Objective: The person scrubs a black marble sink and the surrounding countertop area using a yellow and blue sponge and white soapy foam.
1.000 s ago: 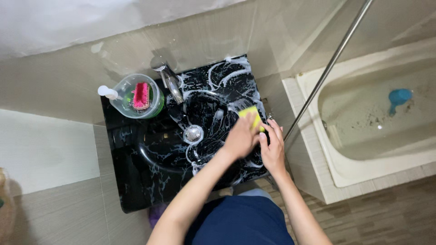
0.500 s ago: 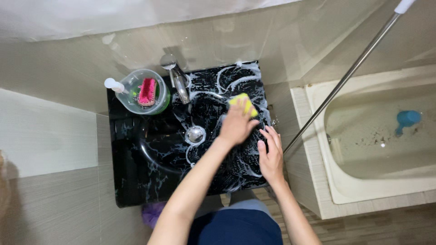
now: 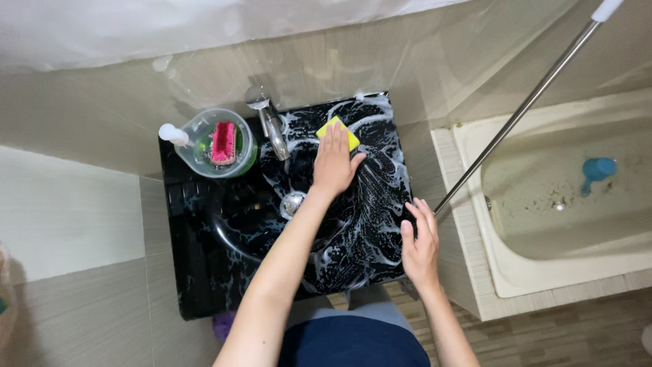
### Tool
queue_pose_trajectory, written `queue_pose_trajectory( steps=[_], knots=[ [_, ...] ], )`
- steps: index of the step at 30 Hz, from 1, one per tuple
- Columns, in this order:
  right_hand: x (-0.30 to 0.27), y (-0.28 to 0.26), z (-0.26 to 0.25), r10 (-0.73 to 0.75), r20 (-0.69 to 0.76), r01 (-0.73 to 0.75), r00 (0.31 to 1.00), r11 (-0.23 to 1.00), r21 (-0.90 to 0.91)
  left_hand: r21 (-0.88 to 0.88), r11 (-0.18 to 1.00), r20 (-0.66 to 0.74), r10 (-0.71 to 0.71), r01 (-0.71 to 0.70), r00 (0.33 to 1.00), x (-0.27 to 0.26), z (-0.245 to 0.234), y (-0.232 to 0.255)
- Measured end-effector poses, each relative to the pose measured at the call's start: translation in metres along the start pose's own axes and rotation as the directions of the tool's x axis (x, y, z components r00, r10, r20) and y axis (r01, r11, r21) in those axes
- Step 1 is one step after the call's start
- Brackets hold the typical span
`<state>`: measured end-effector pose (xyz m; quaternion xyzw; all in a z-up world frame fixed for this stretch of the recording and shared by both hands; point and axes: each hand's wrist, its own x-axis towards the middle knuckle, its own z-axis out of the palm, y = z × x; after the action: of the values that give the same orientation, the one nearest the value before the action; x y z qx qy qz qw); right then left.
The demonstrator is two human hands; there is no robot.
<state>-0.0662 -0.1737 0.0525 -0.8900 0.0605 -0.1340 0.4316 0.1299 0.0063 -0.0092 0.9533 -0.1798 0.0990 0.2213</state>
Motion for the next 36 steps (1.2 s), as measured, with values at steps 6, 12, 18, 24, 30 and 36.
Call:
queue_pose_trajectory(
  steps=[6, 12, 18, 24, 30, 36],
  knots=[
    [-0.004, 0.003, 0.008, 0.012, -0.024, -0.011, 1.0, 1.0, 0.014, -0.085, 0.983, 0.248, 0.182, -0.166, 0.951, -0.003, 0.012, 0.056],
    [0.003, 0.008, 0.008, 0.023, -0.022, -0.023, 0.999, 1.0, -0.004, -0.064, 0.998, 0.224, 0.007, 0.007, 0.975, -0.026, -0.01, 0.018],
    [0.015, -0.007, 0.024, -0.021, 0.027, 0.021, 0.999, 1.0, 0.015, -0.001, 0.999, 0.058, -0.045, 0.045, 0.997, 0.037, 0.004, -0.029],
    [0.03, -0.012, 0.037, -0.049, 0.086, 0.048, 0.995, 0.999, 0.014, -0.068, 0.995, 0.112, 0.078, -0.071, 0.991, 0.006, 0.008, 0.014],
    [0.046, -0.01, 0.037, -0.103, 0.071, 0.106, 0.992, 0.993, -0.045, 0.073, 0.987, 0.12, -0.148, 0.14, 0.982, -0.012, -0.025, -0.027],
    [0.046, -0.02, 0.041, -0.109, 0.112, 0.109, 0.988, 0.994, 0.004, -0.007, 0.986, 0.048, -0.165, 0.165, 0.985, 0.04, -0.008, -0.036]
  ],
)
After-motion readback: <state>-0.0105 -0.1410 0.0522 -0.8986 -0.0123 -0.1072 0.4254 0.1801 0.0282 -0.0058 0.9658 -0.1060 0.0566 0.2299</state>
